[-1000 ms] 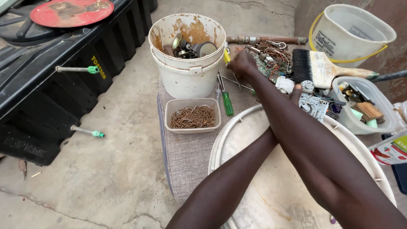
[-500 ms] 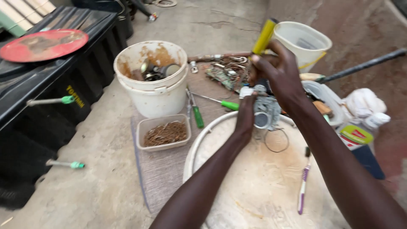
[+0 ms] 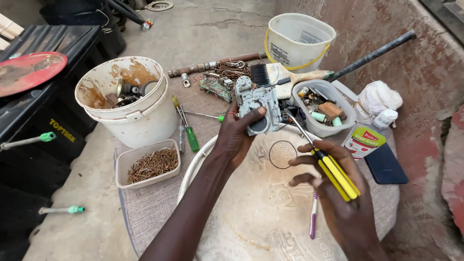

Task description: The person disassembles a small electronic device using a screwdriver, then cleans the work surface with a brush. They proceed to reassemble the device, carefully manipulating internal components and wires by hand.

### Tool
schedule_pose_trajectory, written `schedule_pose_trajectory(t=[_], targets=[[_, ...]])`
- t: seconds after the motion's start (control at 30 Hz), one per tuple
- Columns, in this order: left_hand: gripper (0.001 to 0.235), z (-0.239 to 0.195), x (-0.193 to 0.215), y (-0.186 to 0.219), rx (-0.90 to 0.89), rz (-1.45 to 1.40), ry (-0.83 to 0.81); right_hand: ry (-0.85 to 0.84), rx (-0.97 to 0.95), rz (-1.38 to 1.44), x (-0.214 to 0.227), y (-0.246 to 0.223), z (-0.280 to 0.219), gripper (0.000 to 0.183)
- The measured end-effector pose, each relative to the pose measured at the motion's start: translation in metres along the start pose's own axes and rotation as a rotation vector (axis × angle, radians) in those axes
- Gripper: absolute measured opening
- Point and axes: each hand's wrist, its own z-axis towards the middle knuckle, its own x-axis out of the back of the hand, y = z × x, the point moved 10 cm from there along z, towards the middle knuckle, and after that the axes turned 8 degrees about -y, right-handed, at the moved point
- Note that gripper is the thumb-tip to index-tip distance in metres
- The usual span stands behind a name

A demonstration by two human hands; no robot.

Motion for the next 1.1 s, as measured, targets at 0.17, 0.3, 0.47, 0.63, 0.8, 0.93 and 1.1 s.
schedule_pose_trajectory(t=[0.17, 0.3, 0.47, 0.63, 0.8, 0.93, 1.1], targets=[[0.081, -0.029, -0.023, 0.007, -0.002, 0.132, 0.073, -0.249, 0.035, 0.445, -0.021, -0.004, -0.021, 0.083], [0.072, -0.028, -0.026, 0.008, -0.086, 0.121, -0.008, 0.076, -0.023, 0.024, 0.005, -0.001, -0.029, 0.037], [0.067, -0.027, -0.027, 0.019, -0.211, 0.220, -0.115, 0.189, -0.176, -0.478, 0.012, -0.004, -0.019, 0.049], [0.077, -0.007, -0.020, 0.032, -0.224, 0.426, -0.096, 0.066, -0.071, -0.896, -0.006, -0.015, 0.016, 0.025], [0.067, 0.033, -0.005, 0.025, -0.253, 0.396, -0.089, -0.144, -0.257, -0.676, -0.007, 0.013, 0.075, 0.031], [0.059, 0.030, 0.000, 0.030, -0.368, 0.478, -0.102, -0.206, -0.057, -0.838, -0.021, 0.014, 0.097, 0.024], [0.069, 0.019, -0.001, 0.025, -0.315, 0.503, -0.070, -0.151, -0.005, -1.048, -0.017, 0.018, 0.086, 0.022]])
